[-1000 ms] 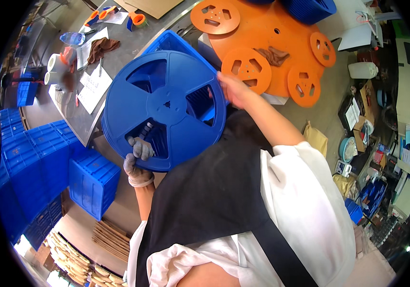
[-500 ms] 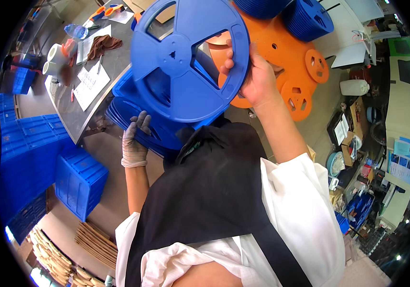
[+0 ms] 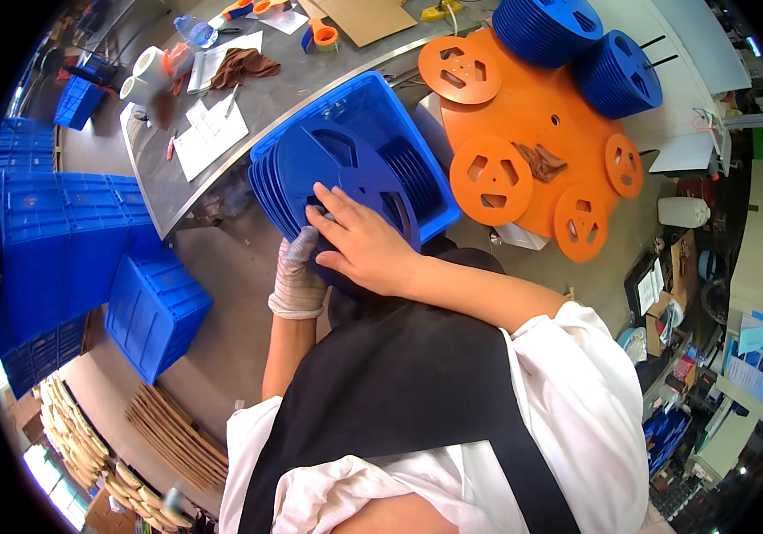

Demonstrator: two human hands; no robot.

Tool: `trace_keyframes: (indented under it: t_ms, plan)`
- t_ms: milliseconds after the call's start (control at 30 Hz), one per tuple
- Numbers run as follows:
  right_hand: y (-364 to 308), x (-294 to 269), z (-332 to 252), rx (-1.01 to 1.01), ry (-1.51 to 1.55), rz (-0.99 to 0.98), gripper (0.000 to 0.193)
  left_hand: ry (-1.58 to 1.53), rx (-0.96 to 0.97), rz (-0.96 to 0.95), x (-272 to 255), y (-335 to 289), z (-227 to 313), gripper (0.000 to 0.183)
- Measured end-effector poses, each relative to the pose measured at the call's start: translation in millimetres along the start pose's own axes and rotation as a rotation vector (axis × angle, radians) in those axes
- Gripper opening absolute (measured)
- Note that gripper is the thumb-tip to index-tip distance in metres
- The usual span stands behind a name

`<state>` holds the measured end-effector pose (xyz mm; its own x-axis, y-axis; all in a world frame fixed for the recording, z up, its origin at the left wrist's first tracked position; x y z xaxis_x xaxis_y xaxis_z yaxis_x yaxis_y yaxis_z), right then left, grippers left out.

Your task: The person stacks blue plastic spools from a green table into a blue bin. They repeatedly pick up stacks of spools, separate them, and place them into the bin, occasionally moving between the table and the bin.

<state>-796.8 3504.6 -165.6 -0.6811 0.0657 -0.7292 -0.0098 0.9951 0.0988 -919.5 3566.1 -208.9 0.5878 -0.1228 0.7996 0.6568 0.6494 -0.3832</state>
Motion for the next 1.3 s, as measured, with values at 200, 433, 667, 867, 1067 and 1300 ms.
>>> trace_keyframes:
  t_ms: [200,433,667,867,1067,1300]
  plan:
    - [-29.7,-10.5,79.6,0.286,0.249,0.309,0.047,-0.225,0.027,-0.072,-30.9,-12.5,6.7,0.044]
    - [-157.5,106.1,248.7,1.490,1.318,0.312,0.069,-0.512,0.123,-0.344,-37.3,-26.3,27.4,0.045]
    - [-70.3,111.4,190.8,1.089,1.879,0.166,0.071,-0.672,0.140,-0.509,-33.2,-29.8,32.5,0.041]
    - [-38.8,50.8,146.7,0.814,1.948,0.178,0.075,-0.729,0.154,-0.536,-48.1,-28.8,33.6,0.041]
    - [-38.0,40.1,142.8,0.785,1.767,0.174,0.080,-0.790,0.188,-0.520,-70.5,-17.2,29.9,0.040]
    - [-48.2,60.9,186.7,1.008,1.304,0.140,0.083,-0.640,0.118,-0.378,-66.8,11.3,29.0,0.045]
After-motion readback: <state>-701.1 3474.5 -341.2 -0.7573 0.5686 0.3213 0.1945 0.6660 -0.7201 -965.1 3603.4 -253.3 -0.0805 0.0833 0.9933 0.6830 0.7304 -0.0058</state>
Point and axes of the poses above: each hand's wrist, its own y-axis towards the middle knuckle, its own x-axis out of the palm, z = x × y, the point moved 3 cm from there along y, towards the middle knuckle, and after that the axes turned 6 degrees about -y, right-handed, at the moved point
